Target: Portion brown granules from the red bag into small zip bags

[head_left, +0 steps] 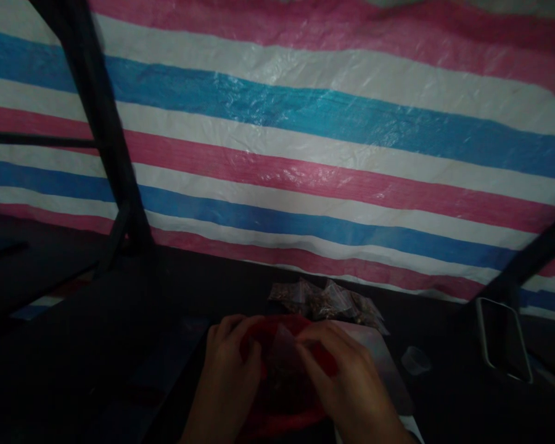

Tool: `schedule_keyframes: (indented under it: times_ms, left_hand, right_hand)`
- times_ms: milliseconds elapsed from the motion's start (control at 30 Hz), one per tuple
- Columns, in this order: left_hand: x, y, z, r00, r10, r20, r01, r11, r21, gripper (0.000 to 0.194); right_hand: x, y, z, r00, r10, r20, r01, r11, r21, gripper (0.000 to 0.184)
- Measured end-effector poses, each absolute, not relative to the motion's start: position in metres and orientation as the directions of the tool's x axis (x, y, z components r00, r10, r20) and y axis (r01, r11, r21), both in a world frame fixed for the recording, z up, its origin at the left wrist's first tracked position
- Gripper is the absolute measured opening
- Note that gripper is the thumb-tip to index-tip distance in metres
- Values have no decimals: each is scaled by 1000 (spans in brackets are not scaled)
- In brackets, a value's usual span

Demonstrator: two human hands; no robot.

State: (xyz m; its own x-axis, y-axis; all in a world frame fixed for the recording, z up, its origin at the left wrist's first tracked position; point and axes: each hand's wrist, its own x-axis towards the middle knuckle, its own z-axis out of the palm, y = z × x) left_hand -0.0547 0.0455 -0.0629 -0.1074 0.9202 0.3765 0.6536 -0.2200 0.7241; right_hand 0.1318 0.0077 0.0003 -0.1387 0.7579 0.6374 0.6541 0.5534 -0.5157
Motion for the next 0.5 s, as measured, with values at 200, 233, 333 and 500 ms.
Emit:
schedule_keyframes:
  times_ms: [200, 233, 333, 500]
  left_hand:
    - [-53, 46, -61, -95, 902, 421, 692, -244, 679, 43]
    - [-53, 46, -60, -98, 899, 428, 698, -245, 673, 42]
    - [-54, 45, -60, -110, 885, 452, 716, -245, 654, 42]
    - [-58, 46, -59, -111, 870, 480, 738, -251, 627, 40]
  right_hand:
    - [133, 7, 4, -60, 778, 625, 625, 518, -584, 17]
    - [133, 8, 4, -35, 786, 617, 614, 504, -607, 16]
    - [137, 11, 6, 105, 826, 553, 553, 414, -723, 10]
    - [174, 23, 22, 398, 812, 427, 363, 288, -886, 33]
